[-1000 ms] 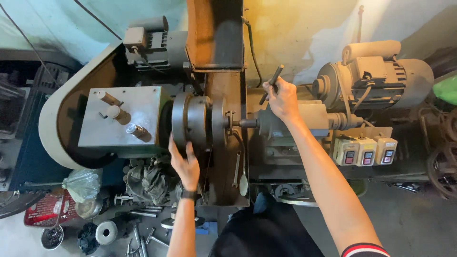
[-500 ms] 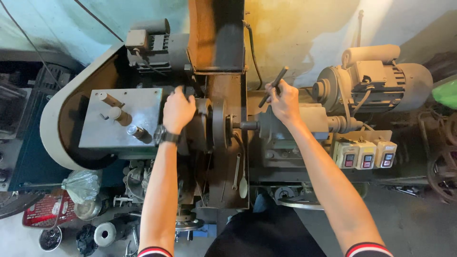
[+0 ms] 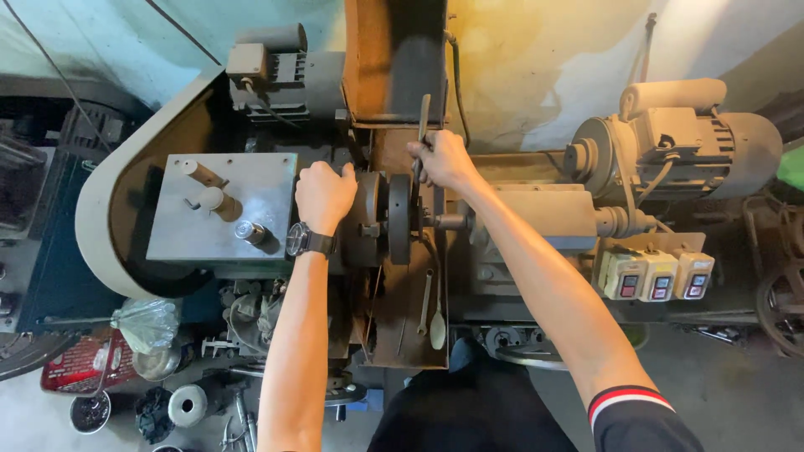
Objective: Operating a lathe machine to secure and shape a metal part.
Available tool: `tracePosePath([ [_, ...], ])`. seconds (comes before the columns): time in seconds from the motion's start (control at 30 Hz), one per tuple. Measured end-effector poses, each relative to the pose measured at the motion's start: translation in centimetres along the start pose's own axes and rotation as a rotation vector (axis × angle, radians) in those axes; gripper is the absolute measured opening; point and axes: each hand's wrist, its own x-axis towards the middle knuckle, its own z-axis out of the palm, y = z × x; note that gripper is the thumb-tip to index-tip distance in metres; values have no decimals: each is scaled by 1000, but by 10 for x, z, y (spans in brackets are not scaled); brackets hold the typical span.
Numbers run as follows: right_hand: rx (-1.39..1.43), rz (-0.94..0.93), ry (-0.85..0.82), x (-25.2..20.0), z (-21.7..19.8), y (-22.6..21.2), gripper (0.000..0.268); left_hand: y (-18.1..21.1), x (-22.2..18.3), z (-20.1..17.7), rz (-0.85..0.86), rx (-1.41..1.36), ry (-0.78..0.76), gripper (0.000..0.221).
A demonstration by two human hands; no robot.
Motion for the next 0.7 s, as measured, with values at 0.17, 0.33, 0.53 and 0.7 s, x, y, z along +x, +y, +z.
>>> tracePosePath([
  [0.17,-32,-36,-32,0,2,-3,34,5,-2,-8,-5,-4,-12,54],
  [0.33,-22,-25,-44,-3,1,-5,33,0,-1,0,10,12,20,56],
  [0.53,114,-115,232,-15,-44,1,25,-11,-4,8,54,17,72,54],
  [0.7,-277,-404,463,-52,-92,72,17,1,-50,-22,112,-240,178,41],
])
